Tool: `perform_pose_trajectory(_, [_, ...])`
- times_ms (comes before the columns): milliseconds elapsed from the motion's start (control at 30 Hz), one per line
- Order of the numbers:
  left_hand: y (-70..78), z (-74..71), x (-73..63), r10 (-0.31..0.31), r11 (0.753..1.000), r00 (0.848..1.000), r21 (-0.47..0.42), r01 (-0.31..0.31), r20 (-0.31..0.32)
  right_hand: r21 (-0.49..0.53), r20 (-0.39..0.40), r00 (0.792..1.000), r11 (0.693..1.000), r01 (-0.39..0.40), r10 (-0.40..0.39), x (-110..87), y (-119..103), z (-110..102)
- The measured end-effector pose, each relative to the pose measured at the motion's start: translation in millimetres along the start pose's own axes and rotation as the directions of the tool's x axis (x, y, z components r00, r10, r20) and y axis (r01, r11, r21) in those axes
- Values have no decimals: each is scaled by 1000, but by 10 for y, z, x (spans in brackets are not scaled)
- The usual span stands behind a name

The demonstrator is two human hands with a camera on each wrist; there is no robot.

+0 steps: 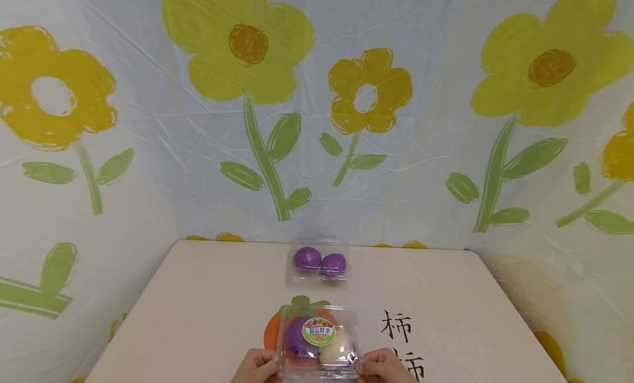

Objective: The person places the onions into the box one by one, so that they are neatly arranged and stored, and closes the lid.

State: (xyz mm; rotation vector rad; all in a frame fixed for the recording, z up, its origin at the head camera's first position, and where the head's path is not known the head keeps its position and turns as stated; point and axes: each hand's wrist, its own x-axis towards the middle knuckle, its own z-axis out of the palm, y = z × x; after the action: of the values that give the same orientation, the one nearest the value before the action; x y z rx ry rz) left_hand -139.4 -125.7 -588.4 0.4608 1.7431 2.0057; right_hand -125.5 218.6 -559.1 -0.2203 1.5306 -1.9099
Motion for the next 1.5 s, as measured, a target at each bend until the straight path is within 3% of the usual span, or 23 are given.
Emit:
perform_pose_trajectory(133, [23,-17,54,10,1000,999,-8,-10,38,-2,-18,1000,1000,-7,7,23,-44,-33])
perform_pose_trajectory(267, [48,-43,128,54,998,998,40,-56,42,-54,-43,999,999,4,-6,73,-97,-62])
perform_pose_trajectory(367, [71,-65,196,63,995,998,70,-64,24,-74,-74,997,997,11,-16,121,-129,-81])
perform_pose_trajectory(533, [111,-106,300,20,998,1000,51,-20,-13,-58,-123,992,998,3,-10,204,-168,-122])
perform_pose_trajectory(800, [122,-148,437,30,999,995,41,-26,-94,-12,-51,995,997,82,-83,351,-212,-234])
perform_pose_trajectory(1100, [132,-99,528,12,1000,979,12,-9,-204,-15,-69,992,994,105,-106,394,-214,-298])
perform_pose_trajectory(1500, [112,-112,524,-31,1000,976,-1,31,-214,-63,-95,990,993,96,-101,386,-265,-294])
